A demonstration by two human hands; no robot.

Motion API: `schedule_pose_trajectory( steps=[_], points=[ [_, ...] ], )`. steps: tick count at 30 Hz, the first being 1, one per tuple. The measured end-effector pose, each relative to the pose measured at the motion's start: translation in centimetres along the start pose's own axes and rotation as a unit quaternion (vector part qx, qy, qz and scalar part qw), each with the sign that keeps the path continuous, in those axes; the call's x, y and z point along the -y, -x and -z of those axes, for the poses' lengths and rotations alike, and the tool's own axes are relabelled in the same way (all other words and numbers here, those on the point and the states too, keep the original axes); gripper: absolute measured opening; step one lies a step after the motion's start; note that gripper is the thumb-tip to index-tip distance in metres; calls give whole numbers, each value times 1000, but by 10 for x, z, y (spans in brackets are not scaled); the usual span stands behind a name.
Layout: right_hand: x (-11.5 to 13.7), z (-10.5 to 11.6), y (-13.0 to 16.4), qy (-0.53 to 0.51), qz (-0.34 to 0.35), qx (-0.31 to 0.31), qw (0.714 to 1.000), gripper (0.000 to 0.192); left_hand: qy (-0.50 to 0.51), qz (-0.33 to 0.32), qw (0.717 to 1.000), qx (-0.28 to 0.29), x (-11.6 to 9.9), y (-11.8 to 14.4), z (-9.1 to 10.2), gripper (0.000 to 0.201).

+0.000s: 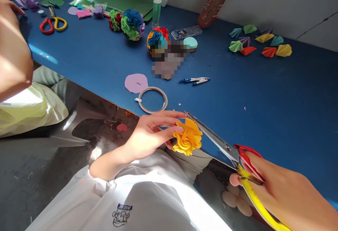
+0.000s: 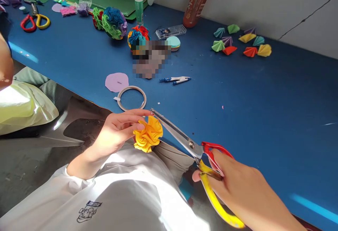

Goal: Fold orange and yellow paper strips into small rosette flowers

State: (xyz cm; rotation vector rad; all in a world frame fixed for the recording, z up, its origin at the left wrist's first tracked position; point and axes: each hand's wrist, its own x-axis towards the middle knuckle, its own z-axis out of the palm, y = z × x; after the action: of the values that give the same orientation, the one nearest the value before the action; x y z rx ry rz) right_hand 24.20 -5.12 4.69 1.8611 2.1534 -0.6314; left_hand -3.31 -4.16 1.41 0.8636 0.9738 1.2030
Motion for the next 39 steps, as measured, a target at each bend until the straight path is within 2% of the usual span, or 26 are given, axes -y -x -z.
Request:
schedule_pose_trajectory(
  steps=[3,7,13,19,22,26,29,32,35,39],
  points=[
    [-5,-3,1,10,-17,68,998,12,4,1,1000,16,0,-1,1,6],
    [-2,-1,1,3,-36,69,997,8,3,-12,999,35,3,-1,3,4],
    [14,11,4,-23,-116,94,989,3,-25,-36,997,66,6,-1,7,5],
    [34,15,14,-42,-107,24,993,19,-36,-92,993,67,7,-1,6,2],
    [33,10,17,-37,-91,-9,995,19,-29,-83,993,73,7,-1,5,1],
    [14,11,9,-48,-76,-47,995,4,-19,-46,996,76,8,-3,7,2],
    [-10,20,-11,-28,-71,-63,995,15,-17,-58,996,73,11,-8,8,2],
    [-35,28,-35,39,-124,-114,985,29,-48,-82,993,64,15,-16,9,5],
    [-54,36,-56,58,-149,-129,979,33,-127,-140,981,46,18,-25,8,8],
    [-70,42,-76,60,-79,-114,988,22,-245,-276,929,21,19,-41,7,10]
  ],
)
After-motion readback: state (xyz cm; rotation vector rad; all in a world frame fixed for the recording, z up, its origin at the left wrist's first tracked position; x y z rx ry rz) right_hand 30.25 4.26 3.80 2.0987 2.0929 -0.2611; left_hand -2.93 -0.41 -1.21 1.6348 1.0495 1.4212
